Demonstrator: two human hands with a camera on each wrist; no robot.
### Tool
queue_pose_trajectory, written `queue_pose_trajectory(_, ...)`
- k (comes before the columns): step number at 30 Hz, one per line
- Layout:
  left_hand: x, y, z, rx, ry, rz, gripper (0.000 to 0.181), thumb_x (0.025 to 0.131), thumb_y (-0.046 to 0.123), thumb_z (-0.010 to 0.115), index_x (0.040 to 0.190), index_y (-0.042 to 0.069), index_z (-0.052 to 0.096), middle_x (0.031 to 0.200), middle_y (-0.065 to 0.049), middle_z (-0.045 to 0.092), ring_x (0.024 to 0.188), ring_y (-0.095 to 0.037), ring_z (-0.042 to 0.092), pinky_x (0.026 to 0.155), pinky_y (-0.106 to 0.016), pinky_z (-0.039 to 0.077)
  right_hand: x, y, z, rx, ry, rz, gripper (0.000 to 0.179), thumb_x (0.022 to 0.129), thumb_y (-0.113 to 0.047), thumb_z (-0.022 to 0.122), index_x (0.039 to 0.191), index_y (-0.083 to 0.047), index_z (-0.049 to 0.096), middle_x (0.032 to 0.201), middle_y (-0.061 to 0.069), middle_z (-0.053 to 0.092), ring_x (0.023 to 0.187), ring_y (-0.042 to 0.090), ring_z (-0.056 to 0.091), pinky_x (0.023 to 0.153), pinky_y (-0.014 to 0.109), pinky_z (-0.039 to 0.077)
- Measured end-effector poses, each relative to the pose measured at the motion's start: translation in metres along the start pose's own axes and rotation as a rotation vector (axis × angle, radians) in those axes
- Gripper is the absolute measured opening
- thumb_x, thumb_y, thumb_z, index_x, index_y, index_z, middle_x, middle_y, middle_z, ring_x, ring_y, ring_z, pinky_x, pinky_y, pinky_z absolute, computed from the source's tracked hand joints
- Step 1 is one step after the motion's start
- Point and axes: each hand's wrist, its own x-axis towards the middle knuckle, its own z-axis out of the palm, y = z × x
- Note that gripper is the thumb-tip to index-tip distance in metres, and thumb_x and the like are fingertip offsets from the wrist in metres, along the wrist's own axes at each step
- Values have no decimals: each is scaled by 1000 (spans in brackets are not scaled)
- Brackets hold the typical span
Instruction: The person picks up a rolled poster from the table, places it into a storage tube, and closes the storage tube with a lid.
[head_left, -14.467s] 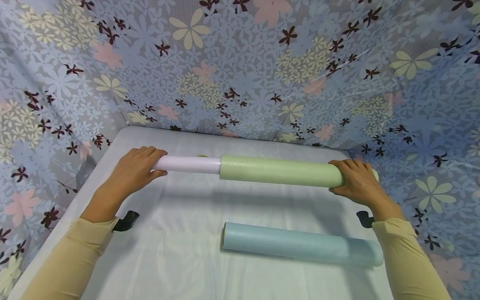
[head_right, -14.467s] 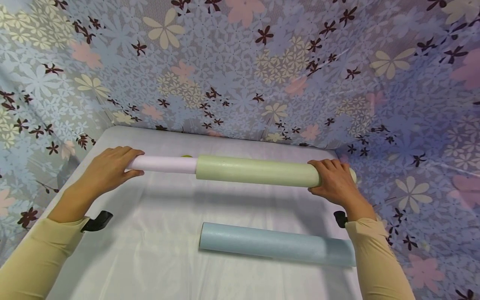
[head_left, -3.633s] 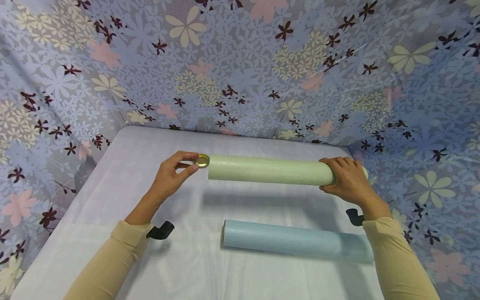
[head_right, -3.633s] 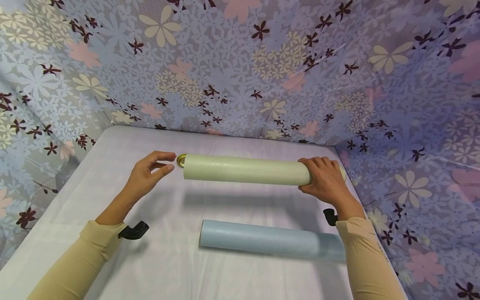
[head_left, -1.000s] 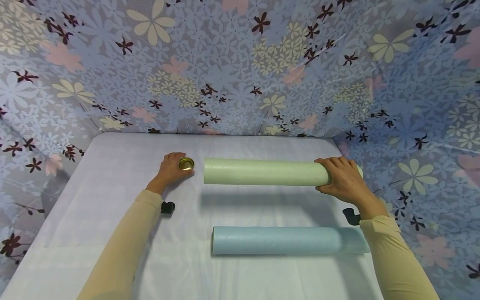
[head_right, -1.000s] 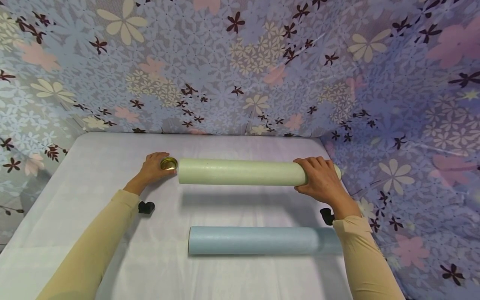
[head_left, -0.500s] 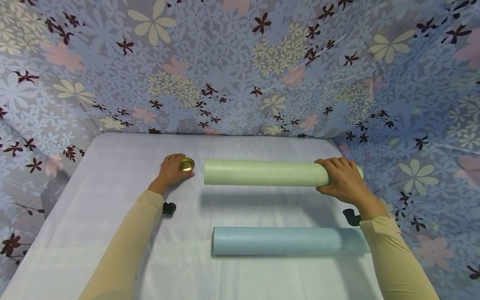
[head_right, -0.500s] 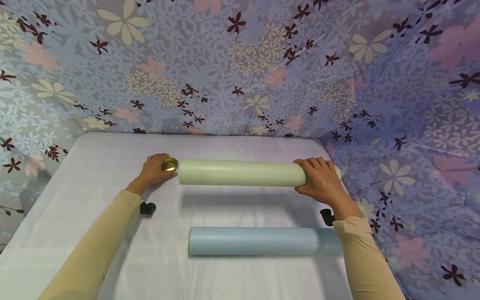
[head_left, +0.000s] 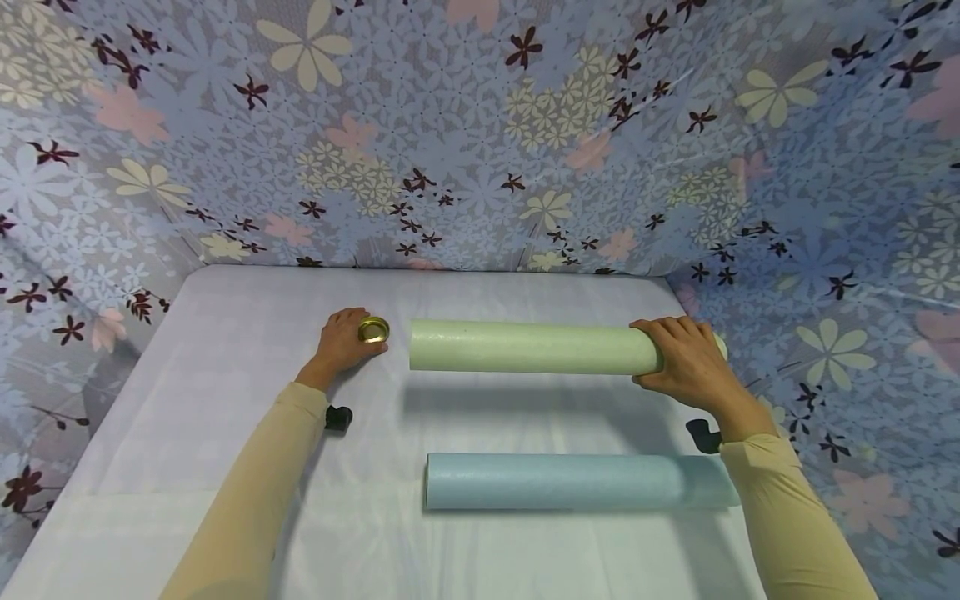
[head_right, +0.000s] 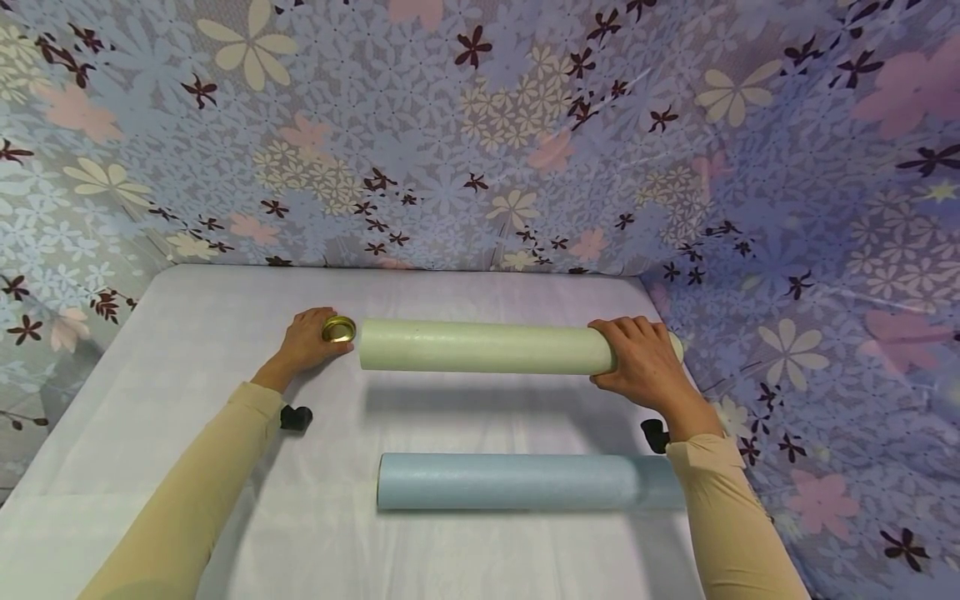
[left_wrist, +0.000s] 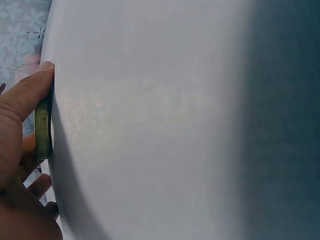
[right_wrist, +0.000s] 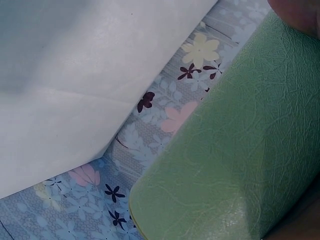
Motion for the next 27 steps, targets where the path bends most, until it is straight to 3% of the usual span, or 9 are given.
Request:
queue_pose_trajectory(7, -6, 7, -8, -14, -23, -35, 72, 82, 36, 68, 136, -4, 41, 140, -27, 41, 131, -45, 31, 108, -59, 28, 2, -1, 2, -5, -12, -4, 82, 59, -27, 88, 130, -15, 49, 118, 17, 58, 111, 39, 47, 88, 58, 33)
queue_pose_trajectory(15, -12, 19, -18, -50, -41, -63, 74, 83, 33, 70, 138, -3, 38, 142, -26, 40, 135, -43, 28, 110, -56, 27, 5, -2, 0, -9, -10, -1, 82, 59, -25, 88, 129, -14, 49, 118, 17, 57, 111, 41, 47, 90, 60, 33)
queue_pose_trajectory(27, -26, 34, -39, -190, 13, -77, 74, 83, 29, 72, 140, -4, 37, 144, -25, 39, 136, -41, 31, 112, -54, 27, 5, -4, -2, 1, -20, 15, 81, 60, -26, 87, 130, -15, 48, 120, 17, 56, 112, 40, 46, 90, 59, 32)
